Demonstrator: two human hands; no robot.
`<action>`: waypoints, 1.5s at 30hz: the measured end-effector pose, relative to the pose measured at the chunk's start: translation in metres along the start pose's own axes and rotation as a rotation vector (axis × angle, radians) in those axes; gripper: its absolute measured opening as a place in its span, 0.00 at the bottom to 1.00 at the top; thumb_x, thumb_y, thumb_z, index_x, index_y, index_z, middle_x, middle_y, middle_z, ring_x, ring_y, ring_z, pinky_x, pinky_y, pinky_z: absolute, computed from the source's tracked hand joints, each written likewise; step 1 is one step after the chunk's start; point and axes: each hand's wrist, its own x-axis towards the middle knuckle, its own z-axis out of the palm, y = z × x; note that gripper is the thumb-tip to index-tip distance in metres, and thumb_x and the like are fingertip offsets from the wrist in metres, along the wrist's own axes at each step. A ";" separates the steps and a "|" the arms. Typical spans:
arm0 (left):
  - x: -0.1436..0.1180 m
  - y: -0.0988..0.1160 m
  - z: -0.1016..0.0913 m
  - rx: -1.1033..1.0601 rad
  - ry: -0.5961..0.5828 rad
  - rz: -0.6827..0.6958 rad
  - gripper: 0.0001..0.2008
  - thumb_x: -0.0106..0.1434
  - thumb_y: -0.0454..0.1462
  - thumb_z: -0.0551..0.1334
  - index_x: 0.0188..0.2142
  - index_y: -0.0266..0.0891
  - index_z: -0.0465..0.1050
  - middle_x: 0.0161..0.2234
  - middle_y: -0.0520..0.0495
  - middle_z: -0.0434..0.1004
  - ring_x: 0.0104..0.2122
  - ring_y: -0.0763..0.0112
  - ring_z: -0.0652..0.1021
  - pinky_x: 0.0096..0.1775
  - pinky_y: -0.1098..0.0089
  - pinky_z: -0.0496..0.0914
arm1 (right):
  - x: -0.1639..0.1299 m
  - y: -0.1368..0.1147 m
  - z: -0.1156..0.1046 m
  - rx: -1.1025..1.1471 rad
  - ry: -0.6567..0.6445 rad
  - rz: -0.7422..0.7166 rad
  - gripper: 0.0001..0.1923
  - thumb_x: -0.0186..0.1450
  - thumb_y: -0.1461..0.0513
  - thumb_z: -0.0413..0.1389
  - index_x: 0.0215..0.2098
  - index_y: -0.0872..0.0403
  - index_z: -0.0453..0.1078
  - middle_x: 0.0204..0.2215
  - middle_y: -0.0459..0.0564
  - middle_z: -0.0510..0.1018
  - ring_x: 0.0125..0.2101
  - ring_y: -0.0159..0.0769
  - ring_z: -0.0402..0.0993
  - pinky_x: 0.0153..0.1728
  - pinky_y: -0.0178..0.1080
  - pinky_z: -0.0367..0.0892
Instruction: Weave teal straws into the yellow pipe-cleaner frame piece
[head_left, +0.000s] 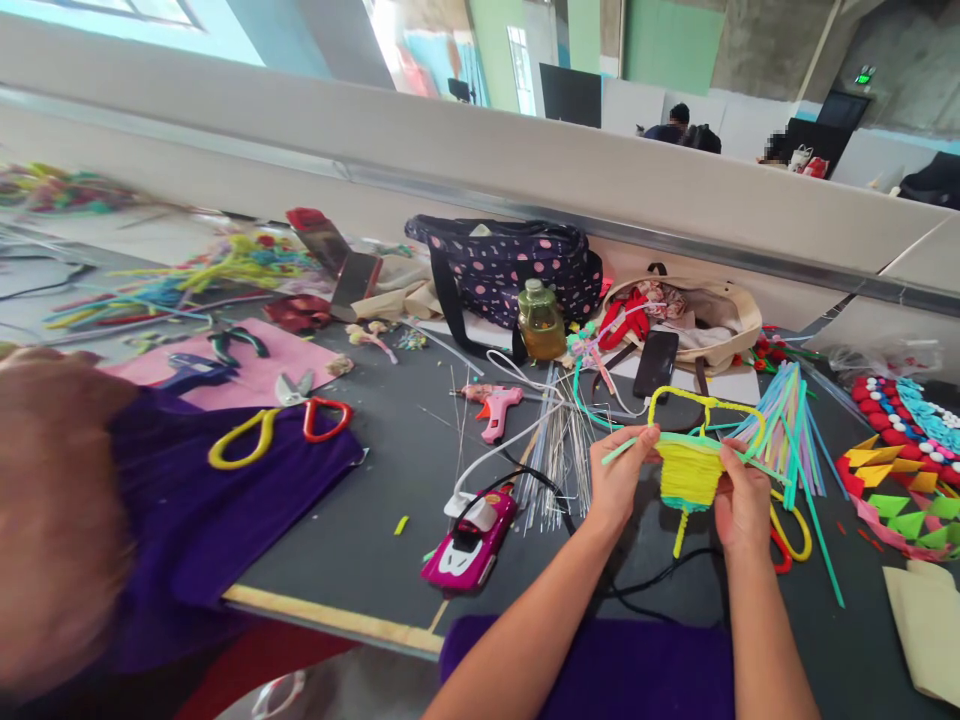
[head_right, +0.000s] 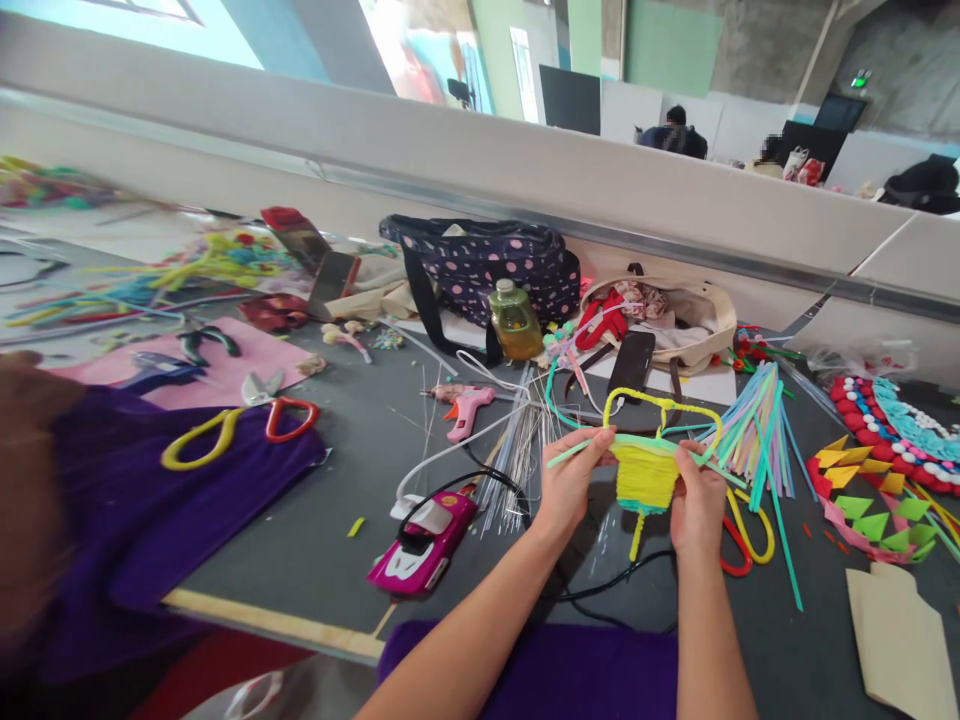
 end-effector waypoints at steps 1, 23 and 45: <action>0.000 0.000 0.000 0.006 -0.005 0.001 0.14 0.45 0.43 0.72 0.27 0.35 0.81 0.25 0.46 0.79 0.20 0.73 0.74 0.26 0.70 0.73 | -0.001 0.001 0.001 0.005 -0.016 0.020 0.18 0.49 0.55 0.66 0.33 0.55 0.70 0.26 0.44 0.75 0.27 0.36 0.74 0.32 0.41 0.69; 0.006 -0.002 -0.003 -0.050 0.024 -0.043 0.14 0.45 0.43 0.73 0.27 0.34 0.79 0.21 0.48 0.77 0.19 0.75 0.74 0.25 0.72 0.71 | 0.010 0.008 -0.007 -0.092 0.191 -0.069 0.19 0.46 0.52 0.68 0.27 0.56 0.70 0.16 0.40 0.69 0.18 0.27 0.63 0.21 0.32 0.61; 0.013 -0.010 -0.008 -0.096 0.036 -0.102 0.17 0.42 0.43 0.74 0.27 0.33 0.78 0.22 0.47 0.77 0.19 0.74 0.75 0.26 0.70 0.72 | 0.011 0.011 -0.008 -0.062 0.185 -0.146 0.21 0.50 0.47 0.65 0.24 0.56 0.68 0.18 0.41 0.71 0.20 0.29 0.67 0.26 0.35 0.65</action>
